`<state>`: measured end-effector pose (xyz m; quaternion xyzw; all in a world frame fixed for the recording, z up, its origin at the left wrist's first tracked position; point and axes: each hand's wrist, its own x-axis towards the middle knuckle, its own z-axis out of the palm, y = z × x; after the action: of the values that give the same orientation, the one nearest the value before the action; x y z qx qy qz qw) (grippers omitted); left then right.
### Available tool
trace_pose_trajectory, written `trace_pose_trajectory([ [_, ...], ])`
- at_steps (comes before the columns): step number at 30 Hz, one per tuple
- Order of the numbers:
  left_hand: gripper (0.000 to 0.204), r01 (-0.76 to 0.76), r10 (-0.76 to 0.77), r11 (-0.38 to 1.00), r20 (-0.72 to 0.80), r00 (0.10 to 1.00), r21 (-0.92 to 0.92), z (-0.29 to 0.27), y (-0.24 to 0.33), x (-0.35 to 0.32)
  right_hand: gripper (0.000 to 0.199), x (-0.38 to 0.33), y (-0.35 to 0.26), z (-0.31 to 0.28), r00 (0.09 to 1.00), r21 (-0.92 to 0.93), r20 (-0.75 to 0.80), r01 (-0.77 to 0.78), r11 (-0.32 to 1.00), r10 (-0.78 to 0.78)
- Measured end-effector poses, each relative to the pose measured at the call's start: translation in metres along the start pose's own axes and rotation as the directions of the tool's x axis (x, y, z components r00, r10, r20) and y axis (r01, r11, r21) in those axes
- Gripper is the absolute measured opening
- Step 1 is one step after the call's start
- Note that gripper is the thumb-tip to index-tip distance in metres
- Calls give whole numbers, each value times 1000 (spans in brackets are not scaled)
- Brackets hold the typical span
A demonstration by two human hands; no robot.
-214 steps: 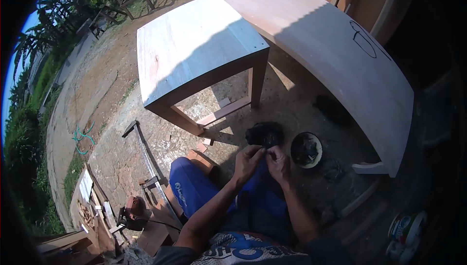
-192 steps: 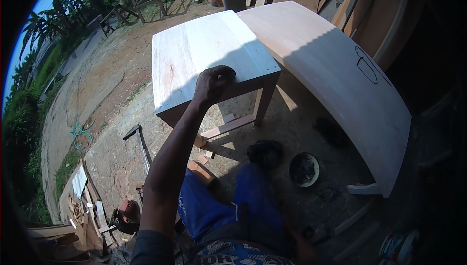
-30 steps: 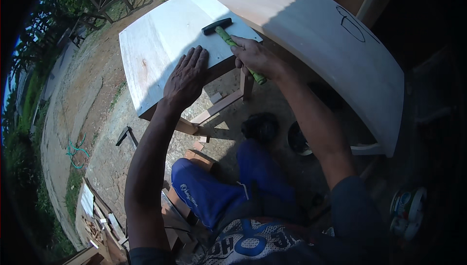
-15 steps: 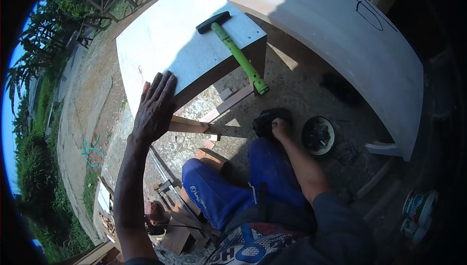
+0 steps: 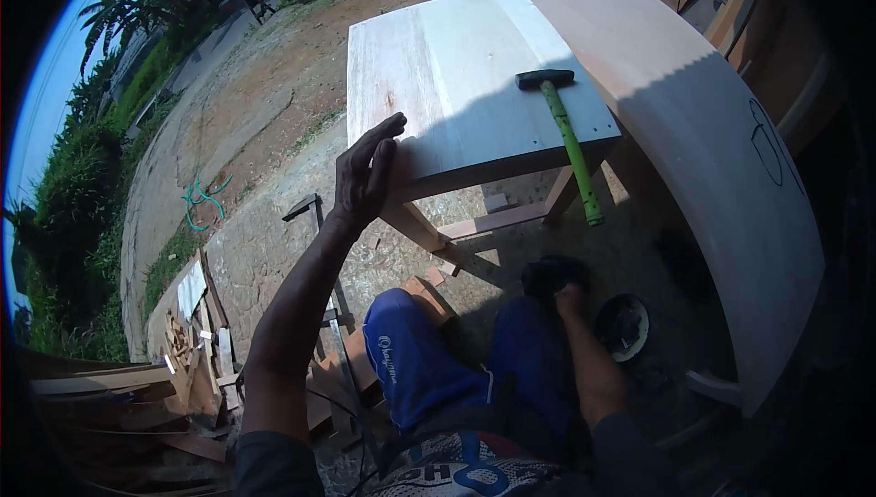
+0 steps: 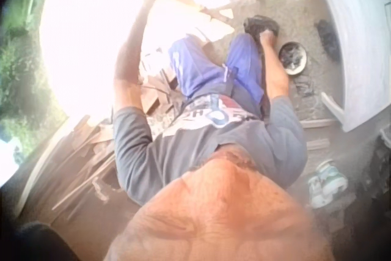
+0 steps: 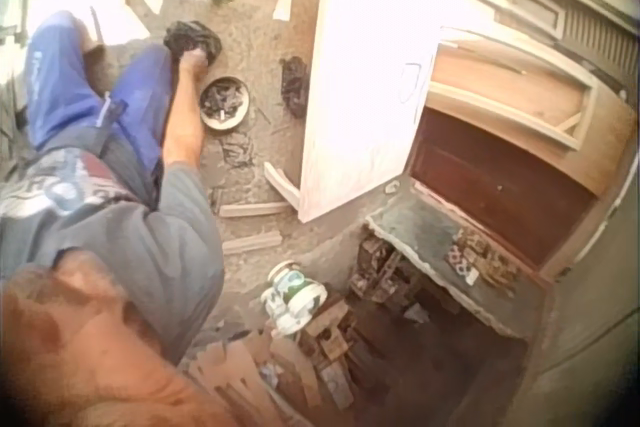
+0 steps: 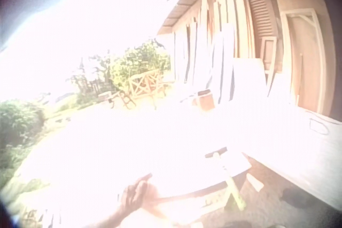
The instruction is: The person assembles a wooden chair by hammering nails into the frame and attaching a seat panel. They use a hammer and a clamp to secure the pieces together while sitting on the floor.
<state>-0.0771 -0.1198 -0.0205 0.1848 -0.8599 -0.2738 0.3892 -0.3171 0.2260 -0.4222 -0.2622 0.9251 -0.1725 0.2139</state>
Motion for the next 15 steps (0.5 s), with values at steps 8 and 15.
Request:
trace_pose_trajectory([
  [8,22,127,-119,981,64,991,-144,119,60,-121,15,-45,-55,-85,992,638,44,64,768,-119],
  [15,25,565,-473,592,319,821,-575,150,68,-171,8,-142,-200,-179,879,700,-182,430,569,-441],
])
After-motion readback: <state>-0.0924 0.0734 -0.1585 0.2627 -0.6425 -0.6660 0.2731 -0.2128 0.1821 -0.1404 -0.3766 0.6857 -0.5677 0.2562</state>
